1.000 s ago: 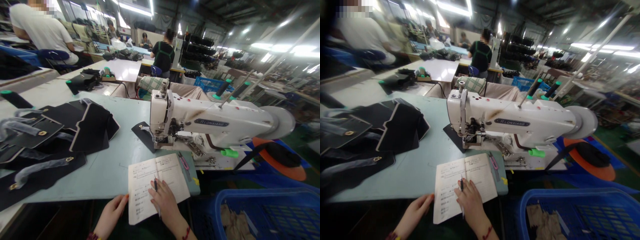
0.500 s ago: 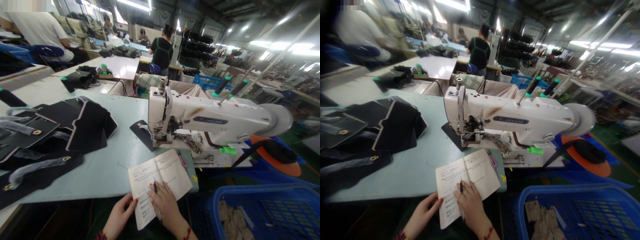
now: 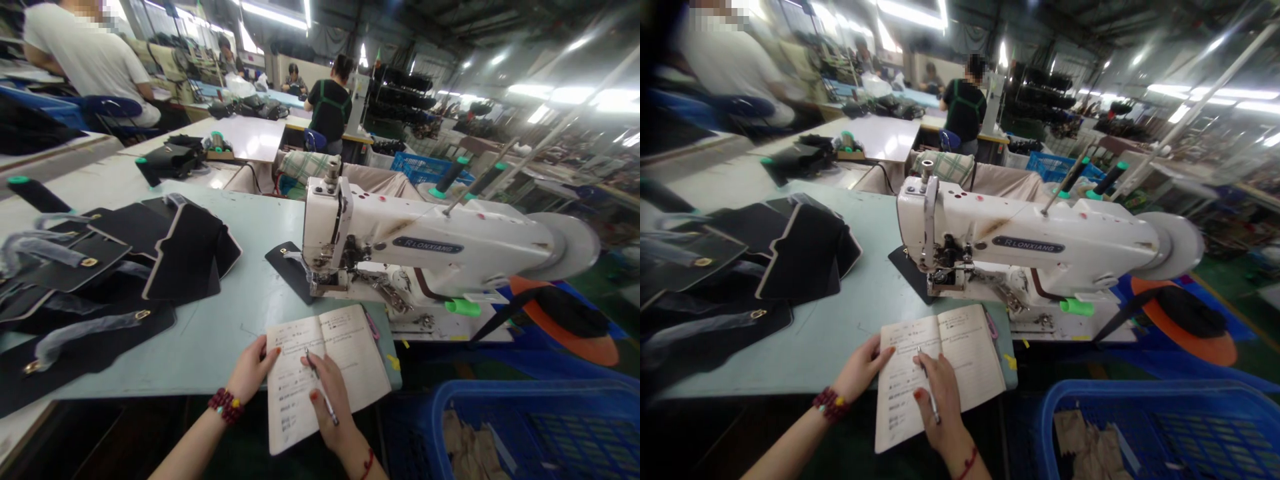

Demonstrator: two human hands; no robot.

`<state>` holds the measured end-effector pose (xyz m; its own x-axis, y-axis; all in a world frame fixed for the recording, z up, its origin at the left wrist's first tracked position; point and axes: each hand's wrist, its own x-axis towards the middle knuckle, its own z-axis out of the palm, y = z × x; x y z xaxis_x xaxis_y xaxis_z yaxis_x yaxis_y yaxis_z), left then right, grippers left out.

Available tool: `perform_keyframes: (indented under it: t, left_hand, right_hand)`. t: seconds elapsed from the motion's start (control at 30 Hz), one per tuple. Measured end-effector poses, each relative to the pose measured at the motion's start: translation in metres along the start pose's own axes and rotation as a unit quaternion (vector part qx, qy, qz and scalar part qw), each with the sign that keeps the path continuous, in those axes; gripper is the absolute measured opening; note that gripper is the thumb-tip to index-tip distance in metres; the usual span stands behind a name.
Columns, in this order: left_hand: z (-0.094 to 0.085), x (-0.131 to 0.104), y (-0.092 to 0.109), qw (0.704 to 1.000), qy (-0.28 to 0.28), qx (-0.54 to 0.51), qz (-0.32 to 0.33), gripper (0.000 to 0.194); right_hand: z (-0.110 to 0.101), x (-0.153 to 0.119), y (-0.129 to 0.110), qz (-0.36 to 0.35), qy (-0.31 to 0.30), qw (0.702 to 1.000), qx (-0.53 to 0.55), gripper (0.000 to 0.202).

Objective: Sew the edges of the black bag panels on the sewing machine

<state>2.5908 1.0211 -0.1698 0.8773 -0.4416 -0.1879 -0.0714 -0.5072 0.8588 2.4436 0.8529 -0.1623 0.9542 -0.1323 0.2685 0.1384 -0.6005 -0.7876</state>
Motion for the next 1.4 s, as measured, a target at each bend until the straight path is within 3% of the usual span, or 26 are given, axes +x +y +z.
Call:
perform_keyframes:
  t: [0.13, 0.23, 0.33, 0.67, 0.83, 1.1, 1.4]
  left_hand:
    - [0.009, 0.002, 0.001, 0.999, 0.013, 0.029, 0.005, 0.031]
    - [0.012, 0.002, 0.0, 0.999, 0.013, 0.05, 0.003, 0.029]
    - [0.01, 0.003, -0.002, 0.997, -0.007, 0.079, -0.003, 0.026]
    - [0.0, 0.004, -0.002, 0.988, -0.056, 0.144, -0.006, 0.032]
    - [0.0, 0.002, -0.002, 0.989, -0.062, 0.135, 0.009, 0.035]
    - [-0.002, 0.002, 0.0, 0.989, -0.06, 0.135, 0.005, 0.031]
    - [0.0, -0.001, 0.004, 0.986, -0.049, 0.158, -0.005, 0.022]
  right_hand:
    - [0.022, 0.026, -0.008, 0.107, 0.077, 0.973, 0.187, 0.031]
    - [0.036, 0.051, -0.006, 0.152, 0.107, 0.962, 0.202, 0.014]
    - [0.042, 0.064, 0.002, 0.147, 0.129, 0.967, 0.161, 0.009]
    - [0.045, 0.07, 0.006, 0.129, 0.091, 0.981, 0.113, 0.016]
    - [0.048, 0.068, 0.009, 0.121, 0.099, 0.983, 0.096, 0.012]
    - [0.058, 0.061, 0.016, 0.11, 0.074, 0.99, 0.057, 0.024]
    - [0.057, 0.063, 0.009, 0.11, 0.056, 0.992, 0.035, 0.024]
